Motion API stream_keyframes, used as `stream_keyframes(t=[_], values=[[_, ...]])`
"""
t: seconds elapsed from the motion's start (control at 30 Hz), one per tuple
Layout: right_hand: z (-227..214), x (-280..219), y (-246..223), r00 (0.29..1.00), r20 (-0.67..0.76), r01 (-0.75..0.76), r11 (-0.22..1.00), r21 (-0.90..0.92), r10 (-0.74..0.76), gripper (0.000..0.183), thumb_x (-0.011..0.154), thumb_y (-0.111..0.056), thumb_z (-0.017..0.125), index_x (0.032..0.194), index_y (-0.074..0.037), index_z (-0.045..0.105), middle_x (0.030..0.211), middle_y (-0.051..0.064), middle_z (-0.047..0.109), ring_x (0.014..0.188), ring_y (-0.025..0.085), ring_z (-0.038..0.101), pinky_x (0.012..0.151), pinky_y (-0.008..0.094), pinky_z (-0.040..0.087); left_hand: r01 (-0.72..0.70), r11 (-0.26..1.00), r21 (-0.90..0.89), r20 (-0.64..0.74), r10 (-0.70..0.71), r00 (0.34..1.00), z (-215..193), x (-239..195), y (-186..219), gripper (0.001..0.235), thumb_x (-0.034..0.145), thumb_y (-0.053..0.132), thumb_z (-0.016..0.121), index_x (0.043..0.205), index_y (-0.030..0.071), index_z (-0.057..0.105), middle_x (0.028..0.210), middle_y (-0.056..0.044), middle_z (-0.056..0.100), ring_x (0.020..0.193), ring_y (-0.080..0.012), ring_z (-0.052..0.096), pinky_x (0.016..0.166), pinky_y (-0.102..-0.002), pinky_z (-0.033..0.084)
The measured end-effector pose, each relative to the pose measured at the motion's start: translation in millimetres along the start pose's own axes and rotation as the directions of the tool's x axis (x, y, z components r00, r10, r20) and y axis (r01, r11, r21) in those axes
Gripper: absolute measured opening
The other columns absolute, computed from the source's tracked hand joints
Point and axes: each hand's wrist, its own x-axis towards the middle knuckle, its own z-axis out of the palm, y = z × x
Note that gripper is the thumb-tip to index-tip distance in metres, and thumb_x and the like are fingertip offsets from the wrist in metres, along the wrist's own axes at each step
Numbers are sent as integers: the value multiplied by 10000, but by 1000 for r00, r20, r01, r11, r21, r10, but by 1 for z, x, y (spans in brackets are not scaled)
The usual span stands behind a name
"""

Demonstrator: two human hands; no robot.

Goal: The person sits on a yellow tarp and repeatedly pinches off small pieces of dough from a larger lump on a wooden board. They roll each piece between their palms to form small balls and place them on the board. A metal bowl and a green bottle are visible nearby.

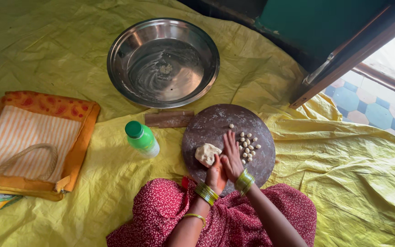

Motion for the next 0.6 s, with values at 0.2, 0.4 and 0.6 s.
stream_keyframes(t=[0.2,0.4,0.6], values=[[0,-41,-57,957,30,290,956,-38,-289,918,1002,-723,56,1661,-84,90,1745,159,8,1620,302,-34,1298,556,-64,-296,906,302,177,252,951,6,5,4,872,1022,715,112,1660,122,75,1745,-101,62,1607,-238,71,1294,-347,102],[6,6,-71,977,-96,189,982,-20,-190,972,969,-781,27,1659,-97,45,1749,155,-9,1623,302,-39,1278,590,-147,-561,710,426,277,487,828,28,-11,5,953,949,757,228,1644,156,-25,1738,-62,-47,1603,-277,70,1287,-433,205],[-12,24,-34,992,-15,120,981,-149,-124,1036,908,-839,48,1647,-118,137,1729,166,-38,1602,334,-84,1191,608,-208,46,965,-260,-8,-50,999,2,-1,6,957,978,777,221,1644,92,171,1698,-167,215,1530,-330,277,1212,-458,320]])
